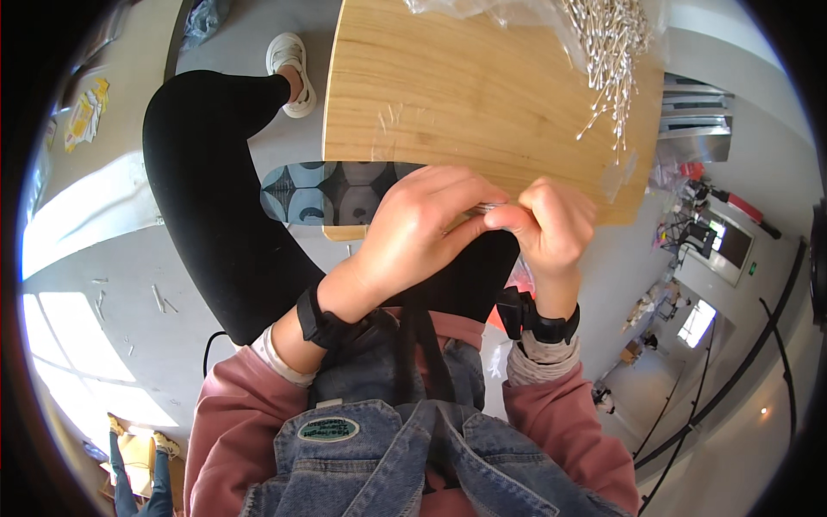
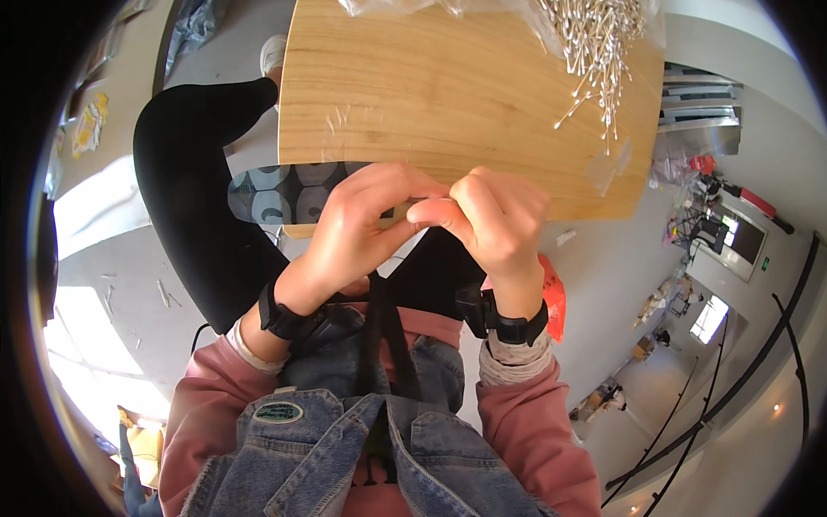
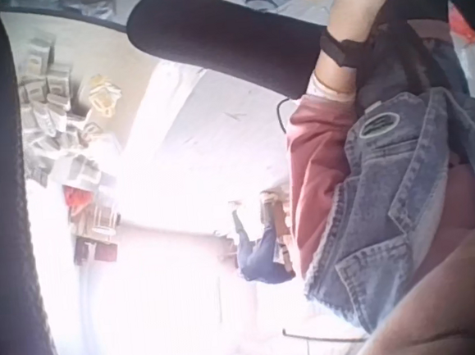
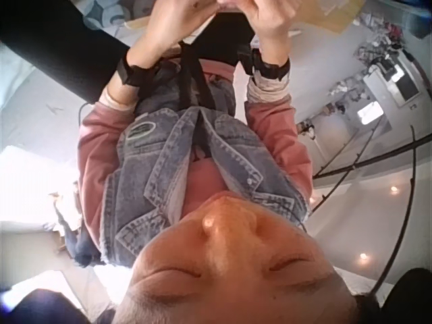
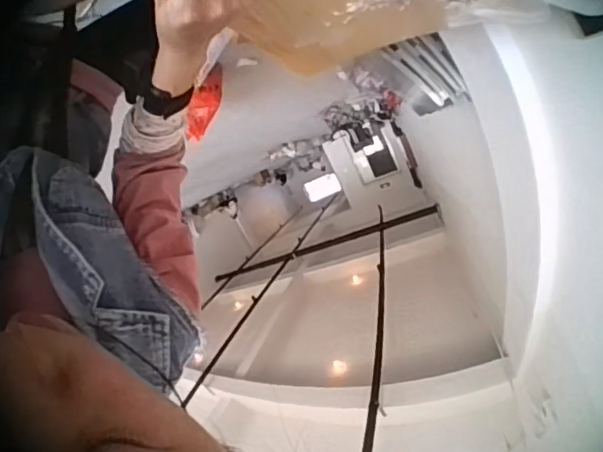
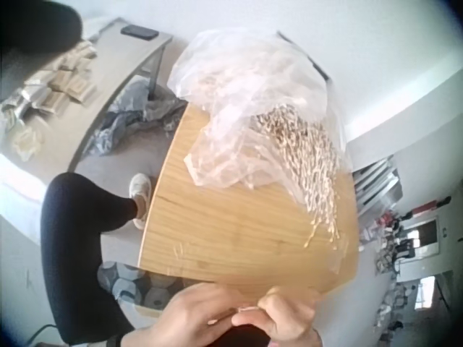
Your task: Manually placing a bundle of cotton swabs into a small plastic bag and sealing it with a label.
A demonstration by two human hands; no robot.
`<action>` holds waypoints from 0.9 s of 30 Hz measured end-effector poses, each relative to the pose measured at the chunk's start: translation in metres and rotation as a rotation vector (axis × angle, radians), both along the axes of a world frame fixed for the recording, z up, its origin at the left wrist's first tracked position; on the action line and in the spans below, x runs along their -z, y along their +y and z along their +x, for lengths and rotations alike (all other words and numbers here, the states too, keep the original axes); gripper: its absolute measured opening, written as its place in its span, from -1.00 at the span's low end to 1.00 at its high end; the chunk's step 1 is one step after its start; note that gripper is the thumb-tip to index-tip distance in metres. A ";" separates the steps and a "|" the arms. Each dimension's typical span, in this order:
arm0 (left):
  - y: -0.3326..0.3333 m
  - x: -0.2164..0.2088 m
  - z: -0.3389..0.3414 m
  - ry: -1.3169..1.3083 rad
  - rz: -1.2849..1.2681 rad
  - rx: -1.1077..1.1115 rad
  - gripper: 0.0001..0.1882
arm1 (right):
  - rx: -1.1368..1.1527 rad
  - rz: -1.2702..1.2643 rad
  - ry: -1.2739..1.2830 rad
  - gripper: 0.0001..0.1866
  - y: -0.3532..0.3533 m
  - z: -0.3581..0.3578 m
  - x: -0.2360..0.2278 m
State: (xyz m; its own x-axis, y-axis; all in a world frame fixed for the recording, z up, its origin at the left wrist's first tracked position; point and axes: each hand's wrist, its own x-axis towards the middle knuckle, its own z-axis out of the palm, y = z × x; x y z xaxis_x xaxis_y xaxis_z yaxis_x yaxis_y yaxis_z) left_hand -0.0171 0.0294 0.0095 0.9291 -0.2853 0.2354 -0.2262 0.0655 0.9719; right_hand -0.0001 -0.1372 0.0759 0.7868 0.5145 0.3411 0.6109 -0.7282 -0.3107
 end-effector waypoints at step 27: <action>-0.027 -0.028 0.010 -0.026 0.202 -0.113 -0.82 | 0.531 0.965 0.440 -0.93 -0.019 -0.040 0.037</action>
